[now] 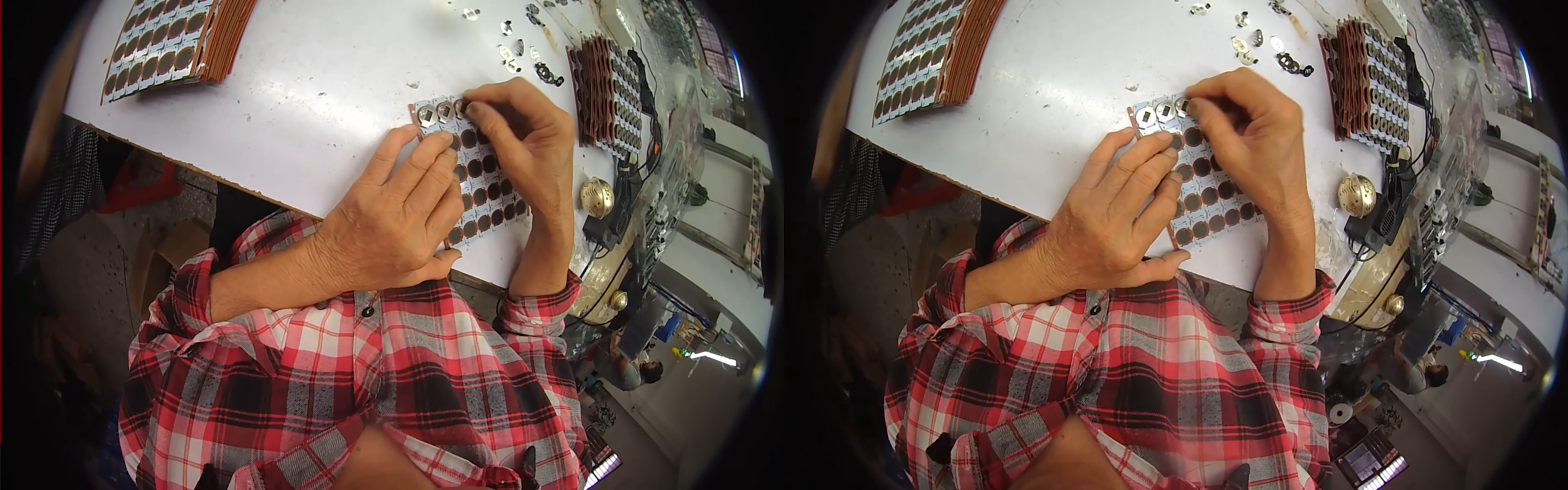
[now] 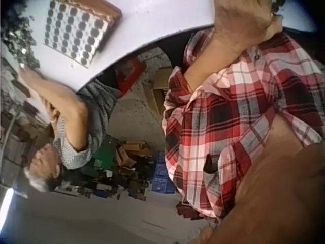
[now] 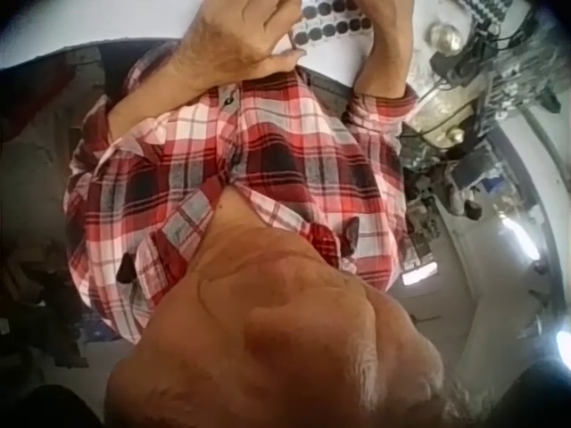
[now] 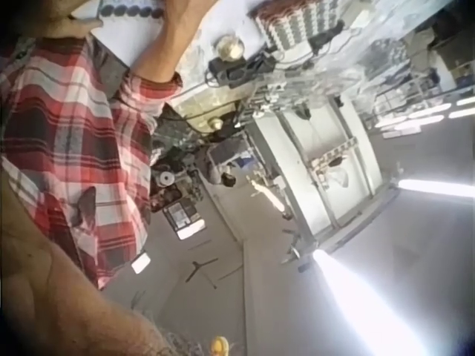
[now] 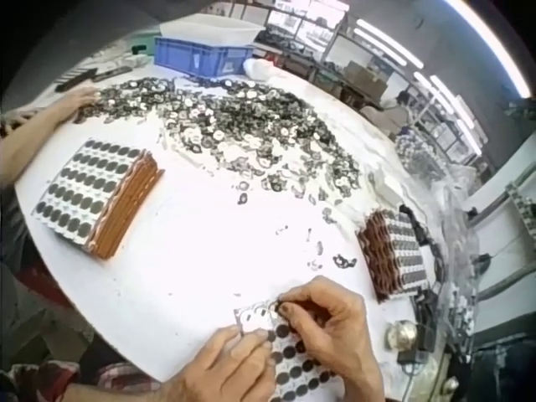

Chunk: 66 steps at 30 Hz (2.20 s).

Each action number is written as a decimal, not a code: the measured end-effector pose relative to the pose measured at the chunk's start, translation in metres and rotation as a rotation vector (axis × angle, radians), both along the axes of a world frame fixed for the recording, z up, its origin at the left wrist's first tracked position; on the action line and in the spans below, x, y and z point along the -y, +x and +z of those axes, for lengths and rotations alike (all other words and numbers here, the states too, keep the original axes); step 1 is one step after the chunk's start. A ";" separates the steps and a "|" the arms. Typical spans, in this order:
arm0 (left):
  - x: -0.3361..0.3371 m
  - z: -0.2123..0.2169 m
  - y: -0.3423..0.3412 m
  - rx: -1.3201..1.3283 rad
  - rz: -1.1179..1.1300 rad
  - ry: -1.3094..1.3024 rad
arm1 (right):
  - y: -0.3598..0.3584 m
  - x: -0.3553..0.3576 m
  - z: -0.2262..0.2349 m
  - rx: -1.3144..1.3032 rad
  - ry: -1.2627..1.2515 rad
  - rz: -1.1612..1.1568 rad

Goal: Placing small circular metal components into a grid-like tray on a factory workbench.

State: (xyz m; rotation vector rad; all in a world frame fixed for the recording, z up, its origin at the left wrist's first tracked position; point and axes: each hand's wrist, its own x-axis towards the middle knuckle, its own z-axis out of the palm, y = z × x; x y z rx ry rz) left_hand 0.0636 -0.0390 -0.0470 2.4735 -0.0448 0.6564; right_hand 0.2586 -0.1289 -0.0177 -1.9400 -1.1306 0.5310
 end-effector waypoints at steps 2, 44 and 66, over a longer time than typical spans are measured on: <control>0.001 0.000 -0.001 0.012 0.007 -0.006 | 0.012 0.000 -0.005 0.171 0.155 -0.158; -0.001 0.002 -0.001 0.018 0.006 0.003 | 0.046 0.015 0.002 0.503 -0.037 -0.180; -0.002 0.001 -0.001 0.015 0.005 0.007 | 0.037 0.015 0.008 -0.350 0.133 -0.286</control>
